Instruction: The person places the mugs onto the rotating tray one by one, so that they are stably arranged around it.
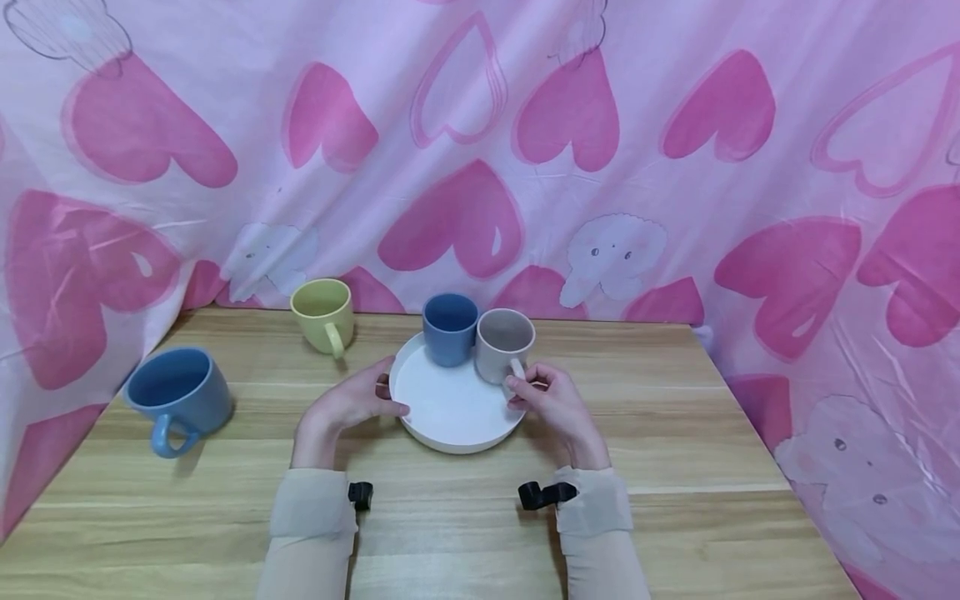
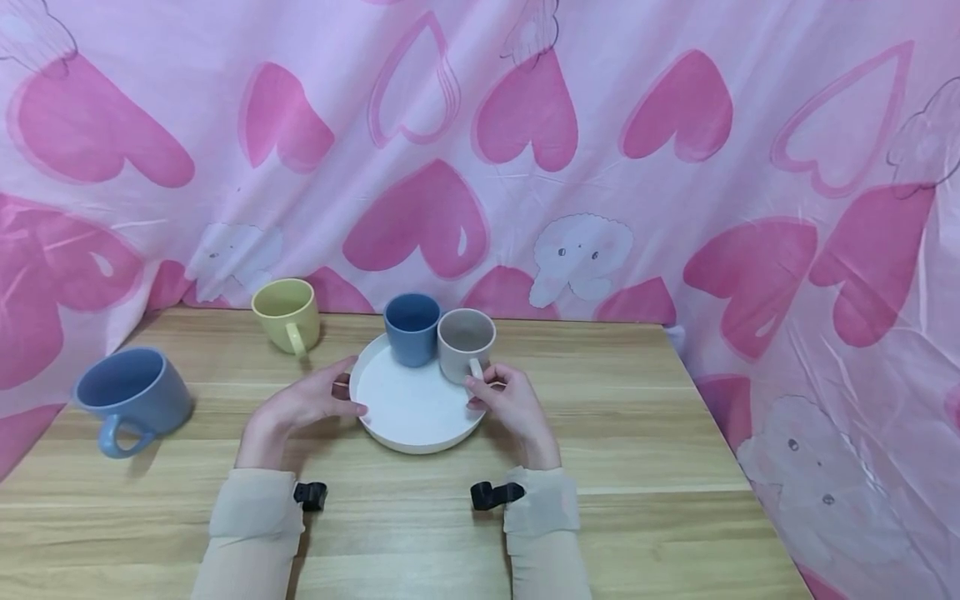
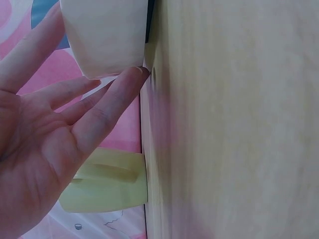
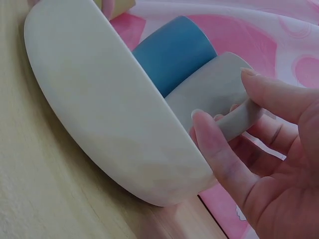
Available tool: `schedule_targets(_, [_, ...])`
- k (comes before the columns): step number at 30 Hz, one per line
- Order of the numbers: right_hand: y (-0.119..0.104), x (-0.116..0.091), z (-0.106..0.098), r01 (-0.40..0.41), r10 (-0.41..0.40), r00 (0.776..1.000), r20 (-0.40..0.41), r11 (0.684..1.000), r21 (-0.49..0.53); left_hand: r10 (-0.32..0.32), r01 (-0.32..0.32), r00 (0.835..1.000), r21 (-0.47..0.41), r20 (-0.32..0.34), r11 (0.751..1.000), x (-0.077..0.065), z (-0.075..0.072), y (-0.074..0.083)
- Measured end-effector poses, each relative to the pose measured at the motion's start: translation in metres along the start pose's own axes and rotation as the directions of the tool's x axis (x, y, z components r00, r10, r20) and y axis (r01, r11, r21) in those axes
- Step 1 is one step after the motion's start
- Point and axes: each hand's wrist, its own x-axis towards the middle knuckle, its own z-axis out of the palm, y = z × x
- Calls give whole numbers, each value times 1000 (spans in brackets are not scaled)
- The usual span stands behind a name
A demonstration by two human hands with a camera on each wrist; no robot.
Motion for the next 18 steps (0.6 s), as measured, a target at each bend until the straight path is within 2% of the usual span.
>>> schedule_targets(8, [-3, -1, 0, 7, -6, 1000, 21, 999, -38, -16, 16, 1000, 7, -9, 1000, -1, -1, 2])
schedule_targets(14, [-6, -5, -8, 14, -9, 997, 74, 998, -67, -11, 11, 1000, 13, -10, 1000, -1, 0, 1])
schedule_targets(18, [-10, -7, -17, 76, -76, 997, 11, 992, -103, -17, 17, 1000, 10, -11, 1000, -1, -1, 2])
